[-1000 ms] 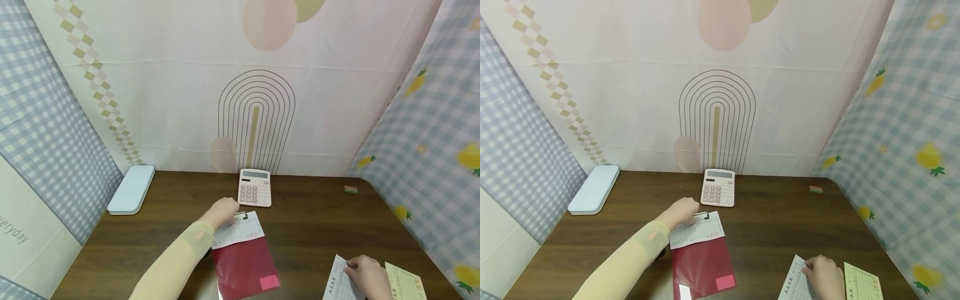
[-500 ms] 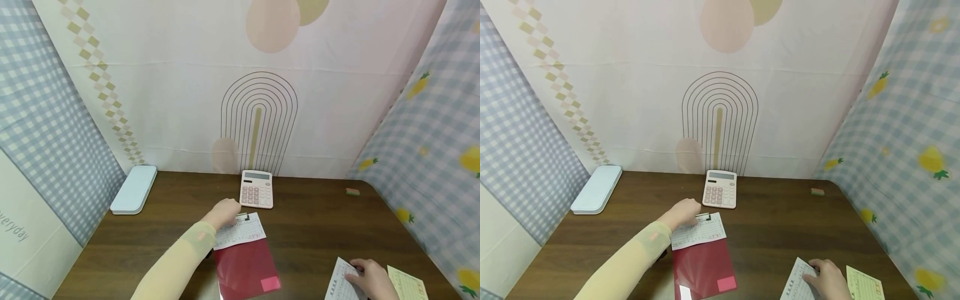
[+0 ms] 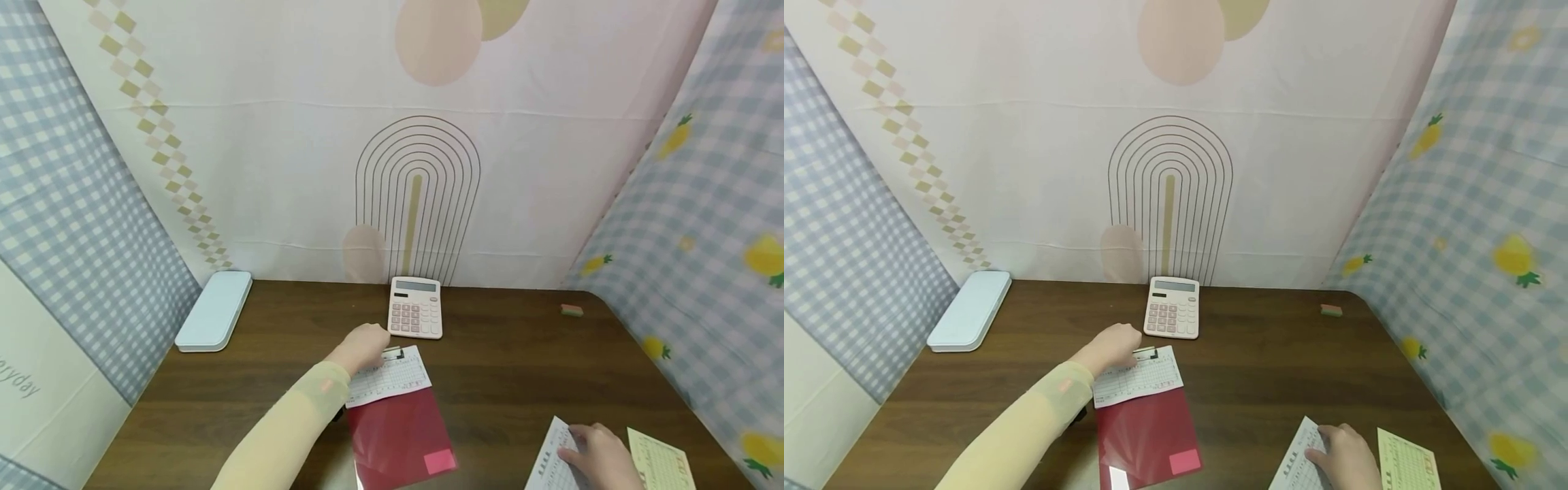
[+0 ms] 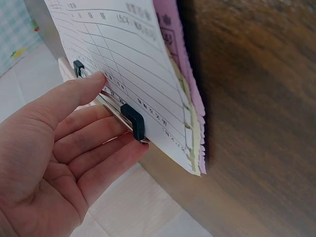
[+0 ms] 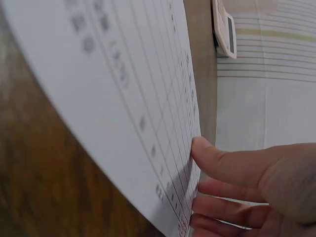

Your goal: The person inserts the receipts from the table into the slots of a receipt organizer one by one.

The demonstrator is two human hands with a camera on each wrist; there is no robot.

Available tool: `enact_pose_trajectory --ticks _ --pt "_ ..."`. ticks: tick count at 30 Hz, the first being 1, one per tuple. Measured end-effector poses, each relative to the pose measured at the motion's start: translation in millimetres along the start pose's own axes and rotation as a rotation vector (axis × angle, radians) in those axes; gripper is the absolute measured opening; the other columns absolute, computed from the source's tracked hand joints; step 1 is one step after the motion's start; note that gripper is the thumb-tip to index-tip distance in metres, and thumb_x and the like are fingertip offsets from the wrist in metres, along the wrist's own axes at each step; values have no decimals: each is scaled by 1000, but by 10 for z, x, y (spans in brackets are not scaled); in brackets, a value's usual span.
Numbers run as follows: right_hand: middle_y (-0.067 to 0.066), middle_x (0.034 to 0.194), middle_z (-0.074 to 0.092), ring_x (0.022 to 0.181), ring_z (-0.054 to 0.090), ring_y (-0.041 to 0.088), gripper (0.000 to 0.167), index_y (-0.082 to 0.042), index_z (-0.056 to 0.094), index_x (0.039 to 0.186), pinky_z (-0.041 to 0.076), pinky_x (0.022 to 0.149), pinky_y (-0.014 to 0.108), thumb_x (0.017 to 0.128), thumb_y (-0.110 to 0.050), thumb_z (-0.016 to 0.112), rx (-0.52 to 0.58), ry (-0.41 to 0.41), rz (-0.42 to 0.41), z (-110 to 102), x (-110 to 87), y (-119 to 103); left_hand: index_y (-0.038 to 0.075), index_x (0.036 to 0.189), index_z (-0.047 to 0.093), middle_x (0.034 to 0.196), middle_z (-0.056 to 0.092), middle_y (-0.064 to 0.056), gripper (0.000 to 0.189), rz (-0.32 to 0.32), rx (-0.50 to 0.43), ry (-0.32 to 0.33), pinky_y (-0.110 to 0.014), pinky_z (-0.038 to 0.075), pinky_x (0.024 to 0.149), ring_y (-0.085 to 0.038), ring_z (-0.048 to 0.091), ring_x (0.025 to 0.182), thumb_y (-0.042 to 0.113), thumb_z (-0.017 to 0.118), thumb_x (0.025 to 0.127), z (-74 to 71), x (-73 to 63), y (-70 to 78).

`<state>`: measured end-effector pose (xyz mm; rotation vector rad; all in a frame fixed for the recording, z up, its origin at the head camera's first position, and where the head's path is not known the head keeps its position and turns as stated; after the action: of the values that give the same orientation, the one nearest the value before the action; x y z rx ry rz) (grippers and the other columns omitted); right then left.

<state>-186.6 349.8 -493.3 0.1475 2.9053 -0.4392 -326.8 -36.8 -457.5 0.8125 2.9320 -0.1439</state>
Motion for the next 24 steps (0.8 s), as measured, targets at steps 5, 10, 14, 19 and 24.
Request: enact_pose_trajectory --ticks 5,10,14,19,24 --pt "27 101 61 98 57 46 70 13 60 111 47 79 51 71 -42 78 -5 -7 17 7 9 -22 13 77 64 72 62 2 10 5 -10 12 -30 50 69 -13 55 67 17 74 78 -16 -19 -5" --pt "31 105 61 101 57 48 66 13 60 110 47 80 52 72 -37 79 6 -18 35 19 4 -41 13 78 65 72 62 2 10 1 -14 6 -30 50 69 -13 55 66 17 74 78 -16 -20 -1" --pt "30 102 63 97 58 47 61 11 61 110 47 78 53 73 -34 78 -35 0 8 7 -15 -80 13 77 64 71 62 2 10 6 -12 7 -31 50 70 -13 55 66 17 73 79 -26 -23 4" --pt "28 100 64 94 60 46 56 9 62 111 48 75 53 74 -30 78 -56 27 -32 -29 -14 -114 13 79 65 72 62 2 9 3 -4 12 -31 50 74 -13 55 66 17 73 79 -28 -20 -3" --pt "20 93 67 86 63 38 44 4 65 104 48 72 50 74 -25 78 35 7 -16 -24 -8 -74 14 75 63 70 61 2 12 4 -7 13 -31 49 72 -12 53 64 18 74 79 -14 -23 1"
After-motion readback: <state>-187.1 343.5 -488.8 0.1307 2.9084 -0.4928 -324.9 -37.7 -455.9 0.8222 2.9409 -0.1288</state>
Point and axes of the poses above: each hand's wrist, its own x-axis towards the middle knuckle, its own z-axis out of the palm, y = z × x, the point moved 3 cm from there along x, towards the middle knuckle
